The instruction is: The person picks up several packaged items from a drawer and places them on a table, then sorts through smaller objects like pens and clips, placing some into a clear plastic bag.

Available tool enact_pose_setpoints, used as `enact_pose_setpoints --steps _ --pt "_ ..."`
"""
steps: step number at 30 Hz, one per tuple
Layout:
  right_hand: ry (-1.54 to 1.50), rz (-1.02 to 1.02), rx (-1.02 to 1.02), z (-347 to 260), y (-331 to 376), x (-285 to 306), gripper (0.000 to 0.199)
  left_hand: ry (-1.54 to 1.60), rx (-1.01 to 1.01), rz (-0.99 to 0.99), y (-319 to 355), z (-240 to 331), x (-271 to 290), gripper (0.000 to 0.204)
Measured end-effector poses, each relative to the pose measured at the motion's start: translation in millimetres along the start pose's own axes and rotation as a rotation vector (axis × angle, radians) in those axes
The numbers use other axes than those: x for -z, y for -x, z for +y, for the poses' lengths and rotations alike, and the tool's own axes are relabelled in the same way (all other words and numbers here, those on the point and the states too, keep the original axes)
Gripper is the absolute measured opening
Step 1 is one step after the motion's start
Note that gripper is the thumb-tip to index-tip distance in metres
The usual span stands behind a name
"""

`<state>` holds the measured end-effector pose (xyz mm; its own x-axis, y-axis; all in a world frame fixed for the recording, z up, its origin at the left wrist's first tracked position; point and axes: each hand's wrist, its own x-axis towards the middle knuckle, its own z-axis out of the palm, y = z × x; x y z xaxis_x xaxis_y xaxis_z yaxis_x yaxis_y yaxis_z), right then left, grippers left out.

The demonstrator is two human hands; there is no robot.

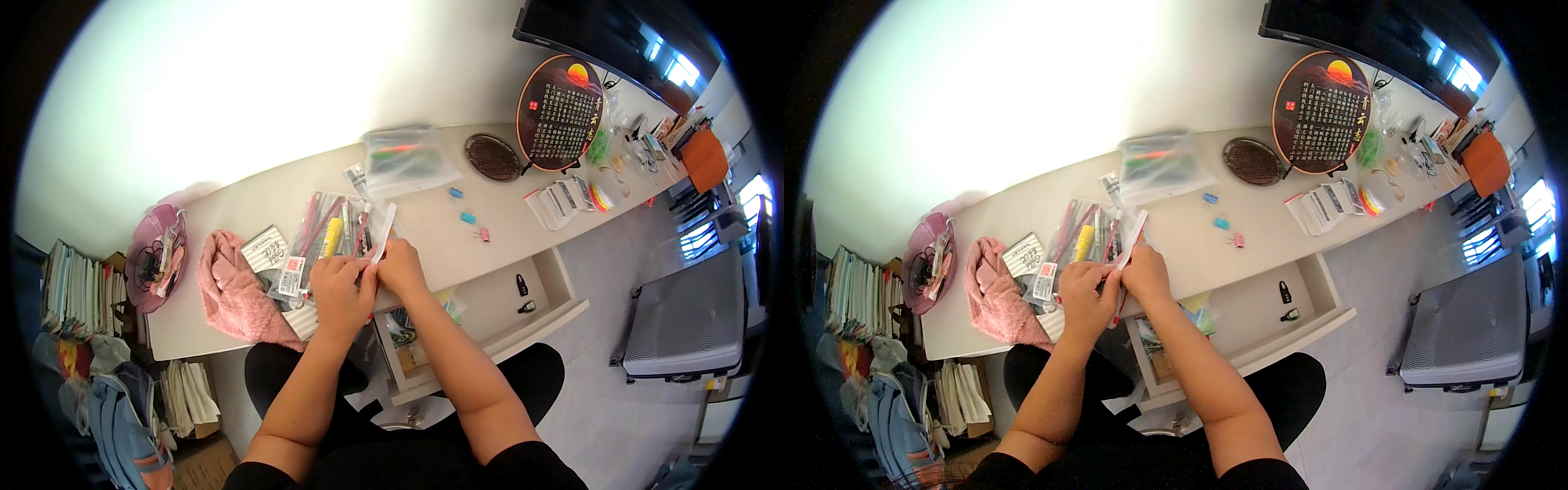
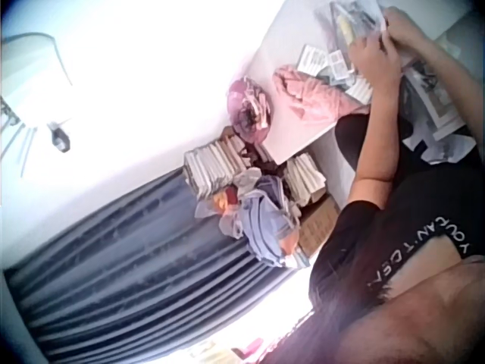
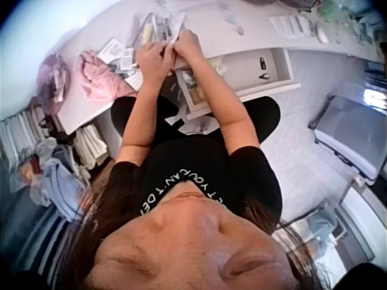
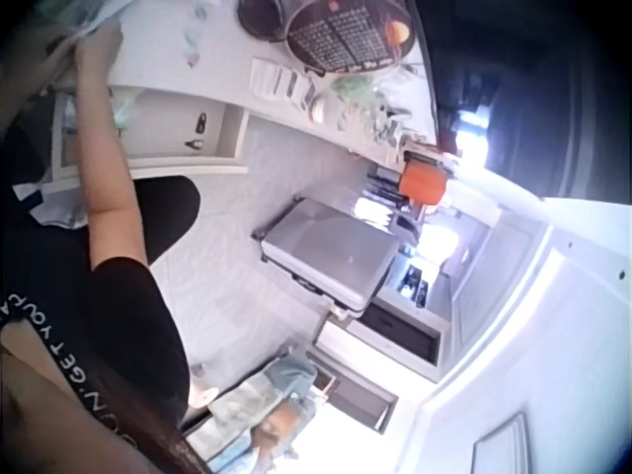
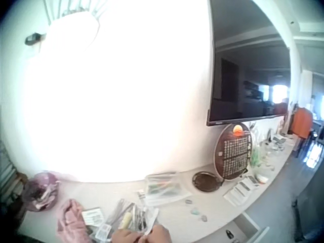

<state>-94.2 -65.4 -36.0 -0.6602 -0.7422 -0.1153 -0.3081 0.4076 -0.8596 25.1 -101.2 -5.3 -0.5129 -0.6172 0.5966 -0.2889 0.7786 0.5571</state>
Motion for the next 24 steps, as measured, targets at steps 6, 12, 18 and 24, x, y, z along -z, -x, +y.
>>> enact_pose_setpoints --steps 6,12,18,24 --pt "0.035 0.028 0.102 1.1 11.9 7.4 0.021 -0.097 -0.057 -0.265 -3.2 4.5 21.5 0.026" --pt "-0.072 0.072 0.037 17.2 27.1 31.5 0.018 -0.387 -0.124 -0.593 15.9 23.6 51.3 0.042" --pt "-0.025 0.178 0.141 13.0 30.4 27.8 0.018 -0.264 -0.09 -0.392 25.2 3.3 32.3 0.028" --pt "0.2 0.421 0.242 13.2 19.8 36.2 0.029 0.276 0.261 0.257 -10.0 3.0 64.5 0.026"
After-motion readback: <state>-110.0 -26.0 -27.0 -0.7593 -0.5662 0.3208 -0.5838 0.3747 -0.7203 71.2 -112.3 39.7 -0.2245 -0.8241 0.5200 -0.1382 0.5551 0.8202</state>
